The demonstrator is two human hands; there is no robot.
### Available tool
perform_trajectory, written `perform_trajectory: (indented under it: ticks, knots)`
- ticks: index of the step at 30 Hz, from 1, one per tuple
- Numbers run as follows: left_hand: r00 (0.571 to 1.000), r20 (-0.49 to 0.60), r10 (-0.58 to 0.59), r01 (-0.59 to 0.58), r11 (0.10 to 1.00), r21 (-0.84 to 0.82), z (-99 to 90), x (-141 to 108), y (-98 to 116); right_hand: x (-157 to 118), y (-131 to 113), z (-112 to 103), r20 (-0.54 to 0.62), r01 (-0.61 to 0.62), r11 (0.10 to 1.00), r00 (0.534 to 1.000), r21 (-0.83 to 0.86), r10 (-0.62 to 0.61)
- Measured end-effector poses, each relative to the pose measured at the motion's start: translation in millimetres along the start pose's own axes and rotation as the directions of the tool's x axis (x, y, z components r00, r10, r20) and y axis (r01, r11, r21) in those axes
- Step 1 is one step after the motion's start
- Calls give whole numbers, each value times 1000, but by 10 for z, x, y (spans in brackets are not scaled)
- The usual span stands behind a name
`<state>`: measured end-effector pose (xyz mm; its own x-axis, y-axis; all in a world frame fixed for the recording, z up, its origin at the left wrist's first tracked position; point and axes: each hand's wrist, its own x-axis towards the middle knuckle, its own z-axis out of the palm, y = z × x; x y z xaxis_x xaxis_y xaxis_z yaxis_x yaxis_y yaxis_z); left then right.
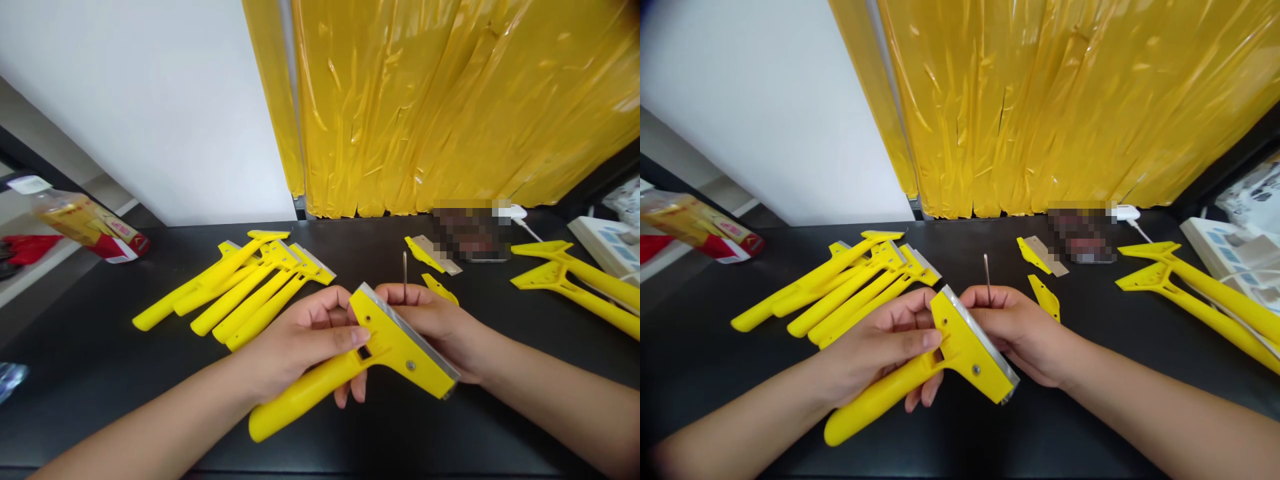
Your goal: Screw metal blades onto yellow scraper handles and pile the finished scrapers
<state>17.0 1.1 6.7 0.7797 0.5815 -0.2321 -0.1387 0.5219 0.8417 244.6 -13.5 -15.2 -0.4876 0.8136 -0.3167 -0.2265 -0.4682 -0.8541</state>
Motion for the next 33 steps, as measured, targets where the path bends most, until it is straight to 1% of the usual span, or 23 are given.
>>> perform_trajectory:
  ticks: [3, 9, 12, 16, 19, 23, 26, 28, 33]
  knots:
    - [1000, -11, -18, 17, 1000, -12, 17, -2, 1, -7, -14, 16, -42, -30, 998, 999, 48, 32]
    - [999, 34, -17, 18, 999, -32, 23, -10, -41, -6, -34, 10, 16, -51, 998, 999, 39, 51]
    - [999, 37, -15, 16, 1000, -27, 28, -12, -53, -5, -36, 7, 9, -53, 999, 999, -9, 53]
    - [999, 27, -21, 21, 1000, -2, 33, -11, -35, -15, -56, 25, -42, -32, 996, 999, -89, 29]
    - [1000, -11, -5, 5, 999, 39, 36, -9, -12, -30, -90, 32, -48, -23, 998, 999, -56, 20]
    - [996, -76, 37, -28, 993, 114, 36, -9, 13, -55, -148, 17, -13, 29, 999, 999, -21, -29]
    - [991, -109, 82, -61, 982, 179, 40, -17, 27, -90, -194, 5, 2, 32, 999, 999, -14, -32]
    - [987, -122, 105, -78, 974, 211, 48, -25, 33, -115, -223, 3, -1, 28, 999, 1000, -41, -28]
    - [983, -146, 107, -67, 965, 254, 69, -43, 32, -137, -268, 2, -85, -27, 981, 996, -195, 11]
